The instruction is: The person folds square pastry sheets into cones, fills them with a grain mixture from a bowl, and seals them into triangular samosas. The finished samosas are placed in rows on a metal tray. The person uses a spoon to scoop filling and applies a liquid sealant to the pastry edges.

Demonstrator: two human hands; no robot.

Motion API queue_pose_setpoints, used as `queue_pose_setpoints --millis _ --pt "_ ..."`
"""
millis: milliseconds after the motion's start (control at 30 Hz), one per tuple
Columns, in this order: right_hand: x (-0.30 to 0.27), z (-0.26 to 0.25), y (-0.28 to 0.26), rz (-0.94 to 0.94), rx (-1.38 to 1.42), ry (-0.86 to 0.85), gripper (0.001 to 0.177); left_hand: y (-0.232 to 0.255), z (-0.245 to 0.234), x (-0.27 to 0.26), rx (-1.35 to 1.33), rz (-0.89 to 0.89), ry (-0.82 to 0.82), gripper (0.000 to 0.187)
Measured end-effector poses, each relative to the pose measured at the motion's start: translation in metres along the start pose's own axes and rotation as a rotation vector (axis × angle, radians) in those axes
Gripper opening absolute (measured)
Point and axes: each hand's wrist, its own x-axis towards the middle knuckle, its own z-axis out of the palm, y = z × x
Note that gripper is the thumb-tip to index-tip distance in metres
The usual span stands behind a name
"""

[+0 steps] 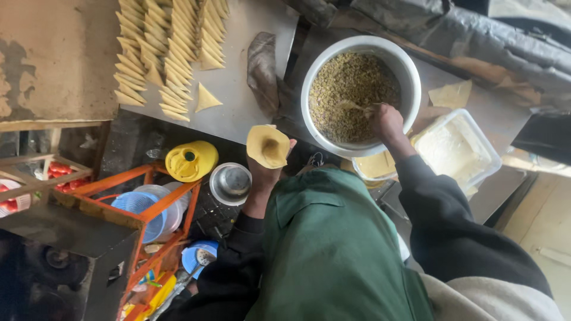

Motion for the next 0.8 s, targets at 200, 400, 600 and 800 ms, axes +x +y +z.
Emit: queue_pose_setpoints --millis 200,400,600,800 --pt "0.018 0.035 -0.006 -0.363 0.073 0.295 0.045 -0.025 0.000 -0.005 0.070 -0.134 0.061 0.046" --pt "-0.002 0.049 -0.021 0.285 0.642 -0.423 0.036 -0.061 0.025 0.006 0.064 -0.175 -0.023 0.035" --pt "-0.054 -0.068 -0.047 0.244 1.048 -0.503 0.035 -0.083 0.061 0.026 -0.029 -0.175 -0.286 0.047" --pt "-0.128 -0.158 -0.109 -0.364 0.433 0.159 0.046 -0.047 0.128 0.039 -0.140 -0.164 -0.486 0.051"
